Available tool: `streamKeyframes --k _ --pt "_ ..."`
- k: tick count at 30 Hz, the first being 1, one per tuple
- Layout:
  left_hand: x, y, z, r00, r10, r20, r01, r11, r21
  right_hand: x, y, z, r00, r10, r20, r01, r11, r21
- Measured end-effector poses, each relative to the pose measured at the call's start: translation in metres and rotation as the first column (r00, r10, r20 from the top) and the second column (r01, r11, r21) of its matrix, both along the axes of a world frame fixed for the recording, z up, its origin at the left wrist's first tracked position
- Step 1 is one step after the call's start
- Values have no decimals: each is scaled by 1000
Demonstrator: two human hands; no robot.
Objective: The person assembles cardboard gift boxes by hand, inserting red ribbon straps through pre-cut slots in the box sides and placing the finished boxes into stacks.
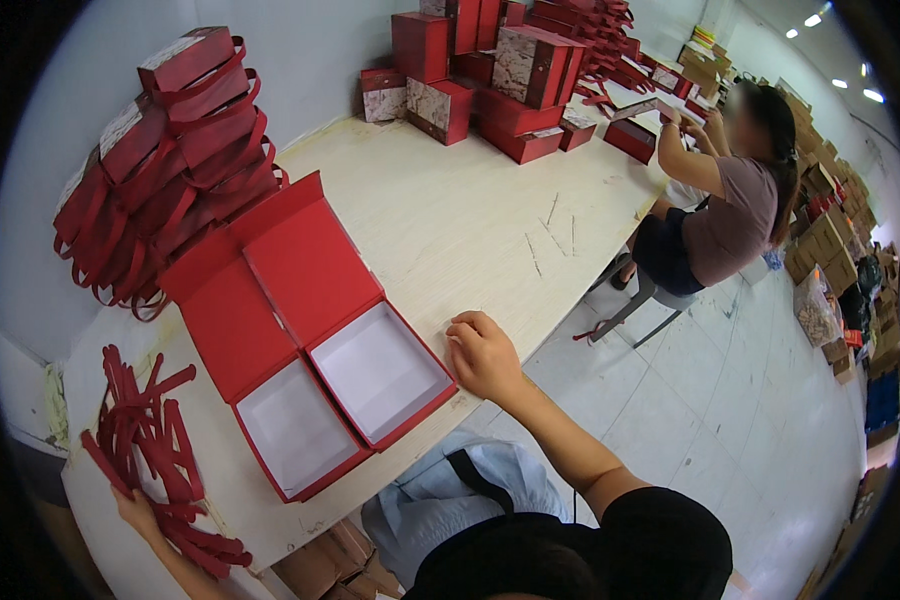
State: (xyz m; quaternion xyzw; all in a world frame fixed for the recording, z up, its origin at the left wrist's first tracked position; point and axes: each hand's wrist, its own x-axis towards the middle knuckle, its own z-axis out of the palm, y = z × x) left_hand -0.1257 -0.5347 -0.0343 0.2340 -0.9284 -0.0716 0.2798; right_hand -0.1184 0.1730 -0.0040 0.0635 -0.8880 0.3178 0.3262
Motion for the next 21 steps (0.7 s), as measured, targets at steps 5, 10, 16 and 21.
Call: streamKeyframes --k 5,10,16,21 --pt "0 30 95 940 -180 -290 165 983 -77 -9 -3 4 997 62 49 -62 998 -15" --pt "-6 81 191 849 -283 -447 242 959 -148 -31 -6 26 979 194 66 -179 966 -189" --pt "11 130 277 883 -304 -358 136 895 -425 -51 -76 83 876 476 -74 -482 868 -117" --pt "27 200 293 946 -228 -232 90 869 -486 -50 -173 165 523 749 -405 -676 655 338"
